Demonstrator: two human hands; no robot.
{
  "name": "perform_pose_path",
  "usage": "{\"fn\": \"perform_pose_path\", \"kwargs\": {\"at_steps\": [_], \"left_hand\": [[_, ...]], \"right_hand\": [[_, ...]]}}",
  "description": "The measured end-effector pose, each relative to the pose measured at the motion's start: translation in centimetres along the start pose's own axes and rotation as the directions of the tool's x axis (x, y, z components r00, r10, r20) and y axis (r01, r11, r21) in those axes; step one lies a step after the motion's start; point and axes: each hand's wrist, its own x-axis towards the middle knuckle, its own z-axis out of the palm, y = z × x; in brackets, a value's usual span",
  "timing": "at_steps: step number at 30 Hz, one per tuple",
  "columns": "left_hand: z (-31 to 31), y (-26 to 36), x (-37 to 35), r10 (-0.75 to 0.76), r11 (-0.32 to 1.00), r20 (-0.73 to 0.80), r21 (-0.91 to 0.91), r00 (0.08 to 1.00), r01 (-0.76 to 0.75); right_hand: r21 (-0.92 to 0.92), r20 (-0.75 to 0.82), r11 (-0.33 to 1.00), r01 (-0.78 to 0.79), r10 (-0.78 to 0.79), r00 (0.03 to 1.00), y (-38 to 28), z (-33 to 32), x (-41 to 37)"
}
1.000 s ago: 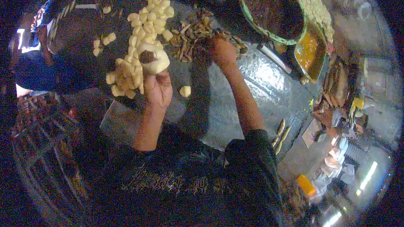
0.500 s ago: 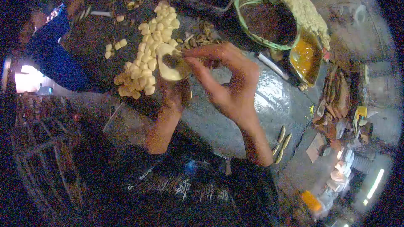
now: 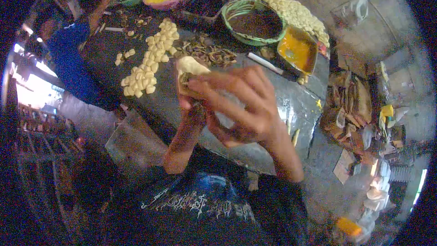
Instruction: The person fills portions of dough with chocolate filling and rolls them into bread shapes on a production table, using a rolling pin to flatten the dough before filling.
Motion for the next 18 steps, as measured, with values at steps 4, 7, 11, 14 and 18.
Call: {"fn": "perform_pose_path", "kwargs": {"at_steps": [4, 7, 11, 14, 18], "left_hand": [[4.3, 0.5, -2.5, -0.047, 0.979, -0.036, 0.199, 0.998, 0.053], [7.1, 1.4, -3.9, -0.116, 0.947, -0.091, 0.29, 0.989, 0.138], [5.8, 1.3, -4.2, -0.164, 0.937, 0.249, 0.343, 0.955, 0.072], [5.9, 1.3, -4.5, -0.161, 0.908, 0.317, 0.418, 0.935, 0.015], [5.8, 2.1, -4.1, -0.237, 0.807, 0.329, 0.591, 0.914, -0.004]], "right_hand": [[-0.148, 0.042, 0.971, 0.187, -0.183, 0.982, -1.6, -2.9, -2.5], [-0.107, 0.047, 0.977, 0.186, -0.182, 0.982, -2.6, -5.2, -3.0], [-0.084, 0.09, 0.992, 0.097, -0.09, 0.992, -2.7, -6.9, -4.2], [-0.064, 0.09, 0.998, 0.019, -0.014, 0.996, -2.4, -7.1, -4.5], [-0.104, 0.02, 0.991, -0.088, 0.091, 0.996, -1.6, -6.3, -5.4]]}}
